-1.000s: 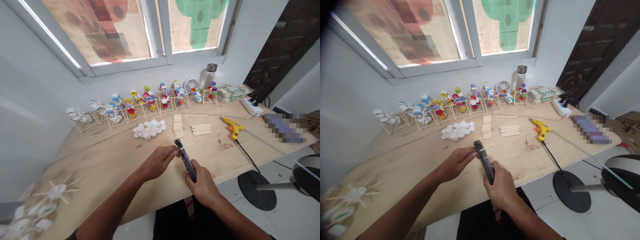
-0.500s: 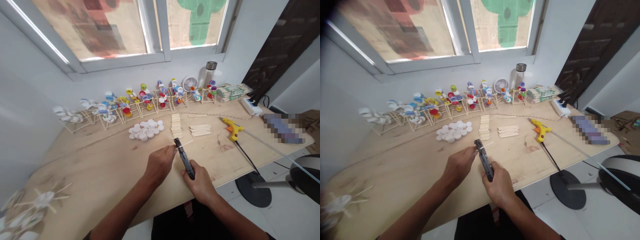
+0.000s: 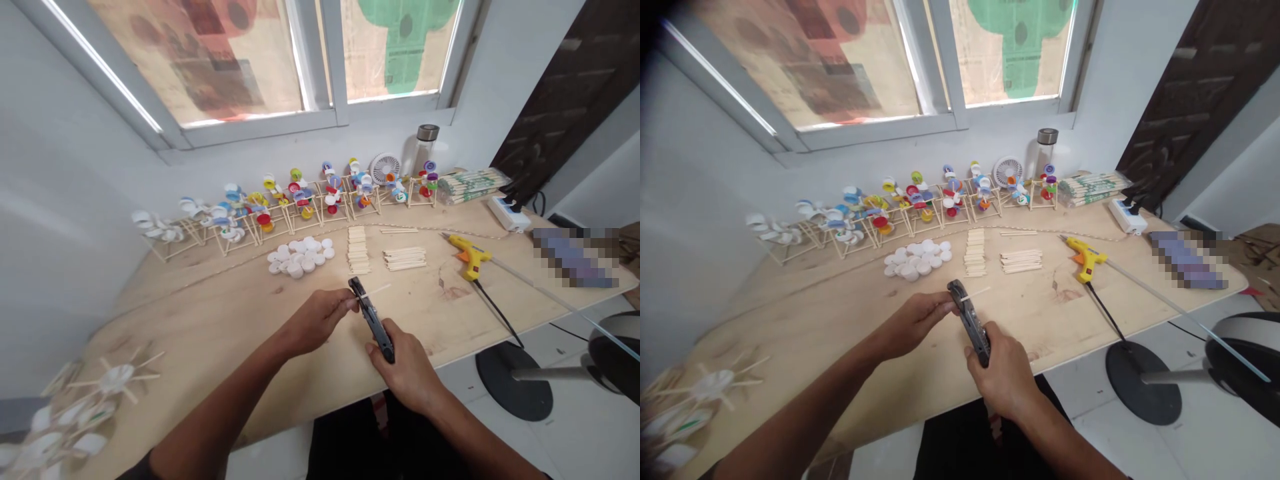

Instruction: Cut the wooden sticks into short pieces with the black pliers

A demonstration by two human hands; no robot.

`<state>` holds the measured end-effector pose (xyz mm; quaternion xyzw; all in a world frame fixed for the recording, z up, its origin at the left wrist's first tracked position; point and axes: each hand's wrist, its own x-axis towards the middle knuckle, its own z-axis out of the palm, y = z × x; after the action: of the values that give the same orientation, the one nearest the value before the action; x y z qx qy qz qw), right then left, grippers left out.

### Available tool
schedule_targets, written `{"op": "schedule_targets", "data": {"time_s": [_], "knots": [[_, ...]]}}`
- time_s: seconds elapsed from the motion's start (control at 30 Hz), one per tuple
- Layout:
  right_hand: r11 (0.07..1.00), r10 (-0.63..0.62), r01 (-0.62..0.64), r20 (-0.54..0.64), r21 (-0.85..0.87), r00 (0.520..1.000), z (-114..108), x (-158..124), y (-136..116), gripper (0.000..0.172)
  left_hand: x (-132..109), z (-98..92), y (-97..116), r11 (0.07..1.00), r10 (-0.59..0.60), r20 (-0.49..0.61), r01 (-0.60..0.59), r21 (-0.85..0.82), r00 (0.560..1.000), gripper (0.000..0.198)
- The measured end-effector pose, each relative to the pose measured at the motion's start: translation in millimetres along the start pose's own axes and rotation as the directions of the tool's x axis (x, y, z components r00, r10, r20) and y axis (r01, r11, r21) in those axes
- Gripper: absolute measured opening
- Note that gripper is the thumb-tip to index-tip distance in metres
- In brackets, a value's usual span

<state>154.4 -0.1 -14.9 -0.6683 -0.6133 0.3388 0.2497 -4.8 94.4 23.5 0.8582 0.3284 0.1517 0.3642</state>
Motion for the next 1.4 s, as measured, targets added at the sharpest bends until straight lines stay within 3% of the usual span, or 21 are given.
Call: {"op": "schedule_targets", "data": {"time_s": [0.1,0.2,0.33,0.4,0.53,0.67,0.8,0.97,1.1,1.23,1.3,1.4], "knots": [[1.0,-0.012,0.012,-0.006,-0.015,1.0,1.5,-1.5,0.8,0.008,2.3,-8.0,1.2,0.98,-0.05,0.129,0.073,-0.183,0.99,0.036],[1.0,-0.013,0.012,-0.022,-0.029,1.0,4.2,-0.3,3.0,0.008,3.8,-10.6,1.1,0.972,-0.08,0.174,0.116,-0.207,0.981,0.037],[1.0,-0.008,0.008,-0.026,-0.025,1.0,6.4,3.8,5.5,0.007,3.1,-6.1,3.1,1.0,-0.027,0.023,0.026,0.006,0.999,0.032],[1.0,-0.006,0.005,-0.03,-0.022,1.0,7.2,6.5,6.3,0.007,2.2,0.5,1.9,0.989,-0.035,-0.026,0.038,0.144,0.999,0.031],[0.999,0.027,-0.028,-0.04,-0.015,0.999,9.9,12.2,7.7,0.009,1.9,21.4,-8.3,0.911,-0.057,-0.158,0.116,0.397,0.986,0.03],[0.999,0.05,-0.05,-0.052,0.008,0.997,11.4,14.5,8.8,0.01,2.4,41.6,-17.8,0.812,0.059,-0.333,0.148,0.564,0.941,0.028],[0.999,0.037,-0.036,-0.056,0.019,0.998,10.2,12.6,7.5,0.011,0.2,48.0,-19.2,0.739,0.124,-0.386,0.174,0.65,0.914,0.027],[0.999,0.029,-0.029,-0.032,0.021,0.999,6.3,7.8,4.3,0.008,-3.7,37.1,-12.4,0.859,0.041,-0.3,0.12,0.498,0.953,0.029],[1.0,0.017,-0.017,-0.015,0.01,1.0,2.7,2.7,2.5,0.008,-3.9,19.1,-3.1,0.985,-0.041,-0.157,0.066,0.158,0.987,0.03],[1.0,-0.012,0.012,-0.009,-0.001,1.0,3.0,0.3,2.7,0.006,-0.7,0.9,0.7,0.989,-0.044,0.019,0.046,-0.139,0.999,0.034],[1.0,-0.013,0.013,-0.021,-0.017,1.0,5.3,1.4,3.7,0.006,0.7,-3.8,0.5,0.977,-0.075,0.085,0.09,-0.193,0.994,0.036],[0.999,-0.001,-0.001,-0.046,-0.035,0.999,9.6,4.8,5.3,0.007,1.0,-1.4,-0.3,0.987,-0.07,0.027,0.073,-0.14,0.997,0.035]]}}
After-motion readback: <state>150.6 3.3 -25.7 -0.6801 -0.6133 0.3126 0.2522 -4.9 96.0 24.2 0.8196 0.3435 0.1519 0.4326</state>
